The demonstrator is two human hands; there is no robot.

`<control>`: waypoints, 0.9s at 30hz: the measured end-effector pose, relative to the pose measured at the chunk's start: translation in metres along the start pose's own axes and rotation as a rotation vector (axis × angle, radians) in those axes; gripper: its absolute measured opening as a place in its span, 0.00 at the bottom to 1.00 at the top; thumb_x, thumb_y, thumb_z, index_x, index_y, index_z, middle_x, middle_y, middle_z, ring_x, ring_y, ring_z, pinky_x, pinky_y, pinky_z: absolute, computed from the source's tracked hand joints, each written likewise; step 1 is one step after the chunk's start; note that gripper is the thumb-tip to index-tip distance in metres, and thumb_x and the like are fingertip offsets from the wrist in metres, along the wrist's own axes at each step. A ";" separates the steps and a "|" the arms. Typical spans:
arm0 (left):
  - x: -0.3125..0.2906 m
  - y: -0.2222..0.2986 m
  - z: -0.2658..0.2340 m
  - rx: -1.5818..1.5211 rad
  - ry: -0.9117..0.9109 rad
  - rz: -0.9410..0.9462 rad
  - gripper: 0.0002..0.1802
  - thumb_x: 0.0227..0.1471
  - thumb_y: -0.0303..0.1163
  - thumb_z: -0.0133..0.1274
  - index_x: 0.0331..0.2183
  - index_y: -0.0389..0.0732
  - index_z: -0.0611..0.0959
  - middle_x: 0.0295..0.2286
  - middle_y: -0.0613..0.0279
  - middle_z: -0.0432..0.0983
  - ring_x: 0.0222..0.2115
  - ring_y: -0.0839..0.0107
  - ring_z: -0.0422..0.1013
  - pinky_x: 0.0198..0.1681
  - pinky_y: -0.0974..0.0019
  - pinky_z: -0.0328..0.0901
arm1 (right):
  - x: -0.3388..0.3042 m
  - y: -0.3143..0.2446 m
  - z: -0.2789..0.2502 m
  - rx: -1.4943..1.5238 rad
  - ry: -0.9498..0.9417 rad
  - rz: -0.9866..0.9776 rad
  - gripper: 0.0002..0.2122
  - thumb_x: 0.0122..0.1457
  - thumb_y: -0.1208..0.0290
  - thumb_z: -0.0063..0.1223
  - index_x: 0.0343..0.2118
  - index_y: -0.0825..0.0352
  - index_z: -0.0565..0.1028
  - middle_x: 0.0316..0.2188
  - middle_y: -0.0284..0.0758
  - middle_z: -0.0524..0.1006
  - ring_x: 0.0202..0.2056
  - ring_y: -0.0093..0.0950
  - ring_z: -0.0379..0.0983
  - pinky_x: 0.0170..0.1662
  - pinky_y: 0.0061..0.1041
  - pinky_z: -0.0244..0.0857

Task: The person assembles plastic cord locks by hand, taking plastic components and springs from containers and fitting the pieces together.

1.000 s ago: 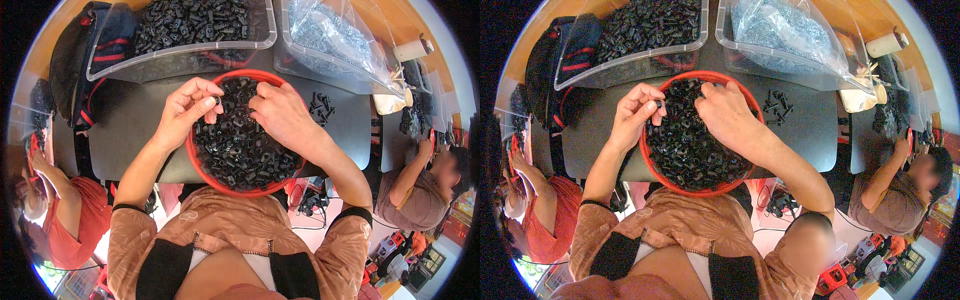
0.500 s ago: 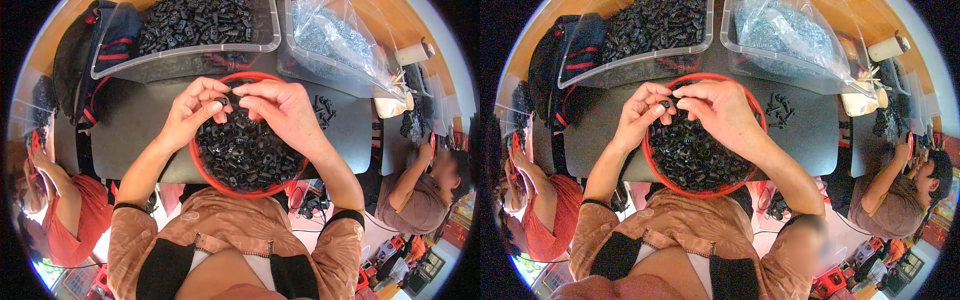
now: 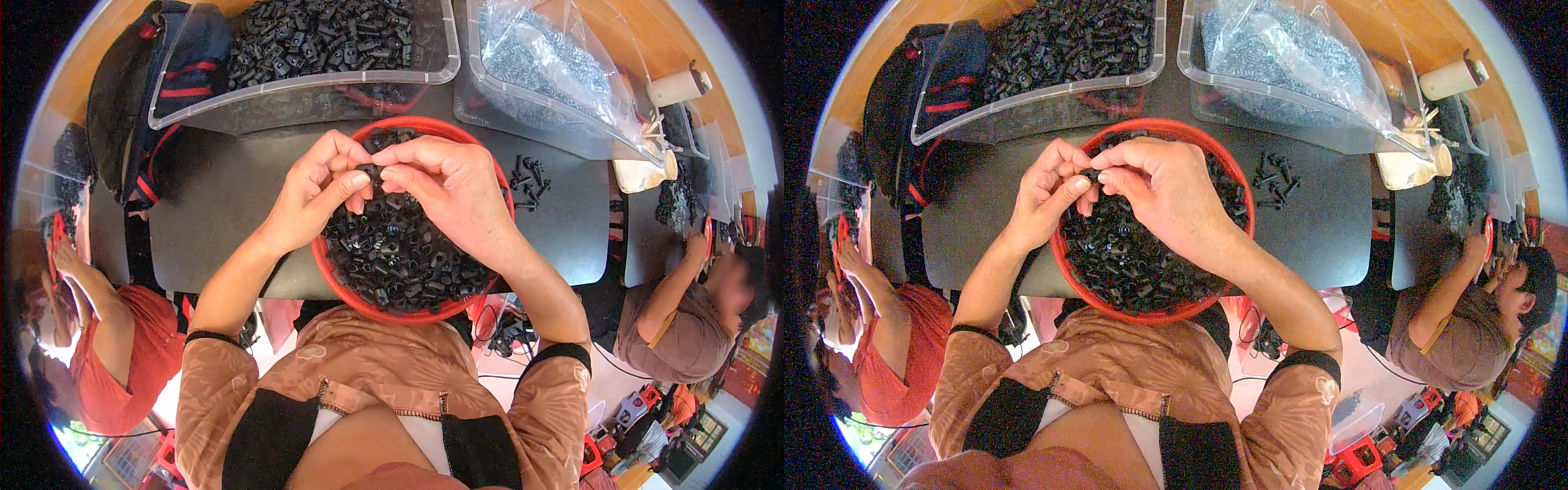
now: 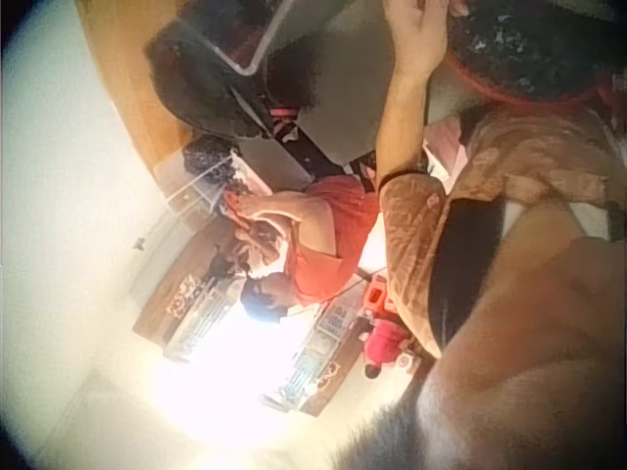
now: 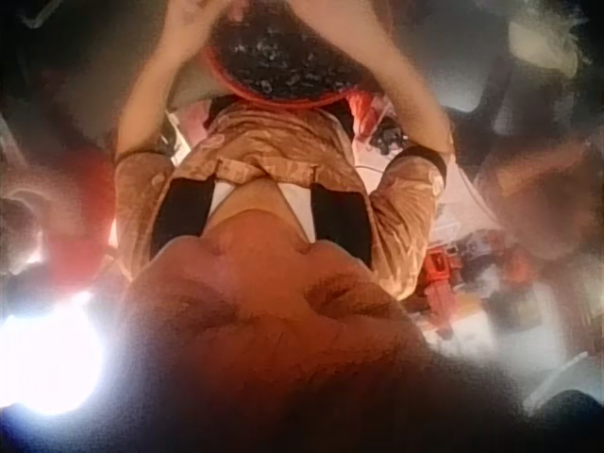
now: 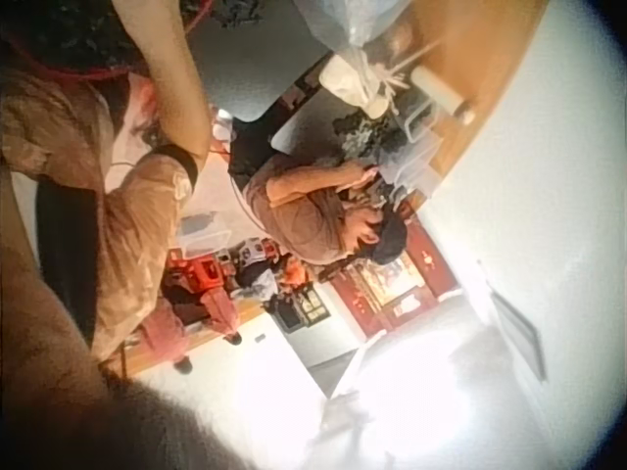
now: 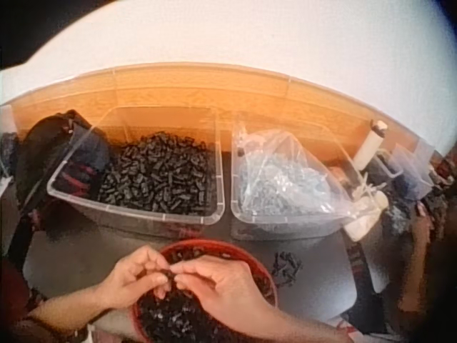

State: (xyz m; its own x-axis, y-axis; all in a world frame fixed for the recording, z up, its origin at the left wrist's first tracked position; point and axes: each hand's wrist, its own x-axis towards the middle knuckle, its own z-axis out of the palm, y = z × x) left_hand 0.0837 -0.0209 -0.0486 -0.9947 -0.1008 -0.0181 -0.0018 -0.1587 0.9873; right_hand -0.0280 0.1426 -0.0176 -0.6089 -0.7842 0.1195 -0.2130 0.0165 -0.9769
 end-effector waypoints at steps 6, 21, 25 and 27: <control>0.000 -0.001 0.001 0.020 0.021 0.025 0.08 0.57 0.28 0.47 0.38 0.37 0.68 0.26 0.63 0.72 0.25 0.81 0.67 0.28 0.77 0.64 | 0.000 0.000 -0.002 -0.007 -0.033 0.015 0.07 0.52 0.82 0.52 0.35 0.71 0.77 0.27 0.39 0.78 0.29 0.22 0.76 0.33 0.20 0.71; -0.001 -0.007 0.001 0.083 0.043 0.075 0.07 0.57 0.28 0.47 0.36 0.37 0.69 0.24 0.63 0.72 0.23 0.81 0.66 0.27 0.76 0.63 | 0.004 -0.001 -0.002 0.152 -0.070 0.169 0.17 0.53 0.82 0.54 0.47 0.71 0.68 0.31 0.34 0.77 0.32 0.19 0.74 0.36 0.17 0.69; -0.002 -0.008 0.003 0.087 0.037 0.124 0.06 0.57 0.27 0.48 0.35 0.36 0.69 0.24 0.63 0.72 0.22 0.81 0.66 0.27 0.77 0.62 | 0.005 0.005 -0.003 0.245 -0.054 0.144 0.13 0.52 0.79 0.54 0.41 0.73 0.72 0.28 0.37 0.78 0.30 0.20 0.75 0.34 0.19 0.69; -0.002 -0.008 0.003 0.091 0.034 0.128 0.06 0.56 0.27 0.48 0.35 0.36 0.69 0.24 0.63 0.72 0.22 0.81 0.66 0.26 0.77 0.62 | 0.007 0.001 -0.010 0.211 -0.177 0.255 0.09 0.52 0.77 0.54 0.35 0.74 0.76 0.26 0.37 0.78 0.28 0.19 0.74 0.33 0.19 0.69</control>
State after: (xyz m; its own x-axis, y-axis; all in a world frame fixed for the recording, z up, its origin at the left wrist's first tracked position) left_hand 0.0856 -0.0167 -0.0563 -0.9834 -0.1476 0.1055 0.1143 -0.0530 0.9920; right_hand -0.0403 0.1430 -0.0164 -0.4769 -0.8665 -0.1471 0.1024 0.1114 -0.9885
